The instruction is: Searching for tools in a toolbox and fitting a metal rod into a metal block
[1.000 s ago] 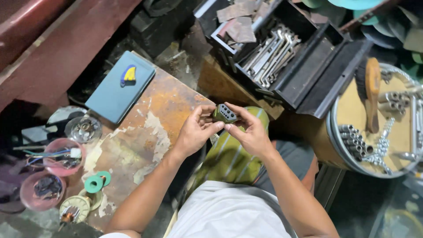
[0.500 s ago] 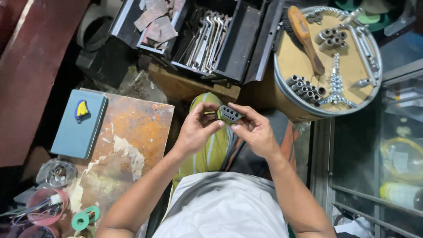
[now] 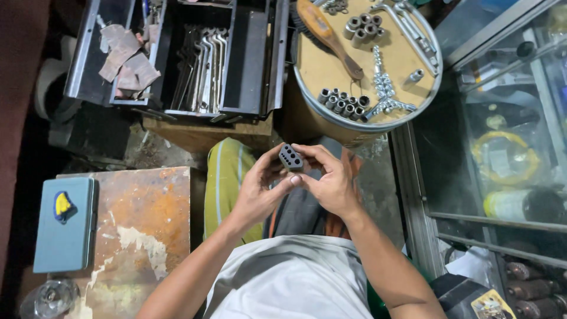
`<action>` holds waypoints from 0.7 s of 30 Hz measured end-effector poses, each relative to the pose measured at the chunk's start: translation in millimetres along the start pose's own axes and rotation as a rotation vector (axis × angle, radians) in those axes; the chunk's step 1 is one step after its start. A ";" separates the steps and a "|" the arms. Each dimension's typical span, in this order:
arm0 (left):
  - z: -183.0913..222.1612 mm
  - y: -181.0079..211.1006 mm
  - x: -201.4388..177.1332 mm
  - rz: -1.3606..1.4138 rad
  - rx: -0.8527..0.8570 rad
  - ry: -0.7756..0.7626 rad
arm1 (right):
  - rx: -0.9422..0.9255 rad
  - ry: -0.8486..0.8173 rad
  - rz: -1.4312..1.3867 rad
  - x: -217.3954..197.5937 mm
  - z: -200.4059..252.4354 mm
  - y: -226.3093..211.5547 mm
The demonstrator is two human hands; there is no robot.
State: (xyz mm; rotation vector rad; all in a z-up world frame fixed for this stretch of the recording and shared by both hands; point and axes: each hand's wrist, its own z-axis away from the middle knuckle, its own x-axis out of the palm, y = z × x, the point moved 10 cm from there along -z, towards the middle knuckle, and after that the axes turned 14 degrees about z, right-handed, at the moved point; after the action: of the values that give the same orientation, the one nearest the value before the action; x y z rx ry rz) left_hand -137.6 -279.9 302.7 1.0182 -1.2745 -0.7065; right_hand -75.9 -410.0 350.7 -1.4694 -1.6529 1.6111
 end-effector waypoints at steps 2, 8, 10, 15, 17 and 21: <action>-6.8 7.7 24.4 0.032 -0.019 -0.051 | 0.027 0.055 0.040 -10.7 3.3 0.5; -24.6 1.8 47.2 0.048 -0.046 -0.174 | 0.032 0.165 0.243 -38.8 5.4 -7.4; -29.4 5.1 55.7 0.060 -0.048 -0.241 | 0.036 0.204 0.191 -46.6 5.8 -4.3; -39.3 8.8 83.7 0.070 -0.194 -0.323 | 0.060 0.030 0.125 -63.0 0.3 -29.7; -43.9 5.7 94.3 0.046 -0.170 -0.342 | 0.077 0.094 0.171 -79.9 1.2 -35.8; -56.7 -17.4 101.3 0.153 -0.250 -0.257 | 0.180 0.224 0.096 -105.5 7.8 -26.3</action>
State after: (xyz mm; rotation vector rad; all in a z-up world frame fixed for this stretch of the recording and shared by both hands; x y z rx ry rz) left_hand -61.2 -364.4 331.0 0.6333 -1.4267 -0.8731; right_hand -54.2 -498.1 411.2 -1.5904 -1.2994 1.5362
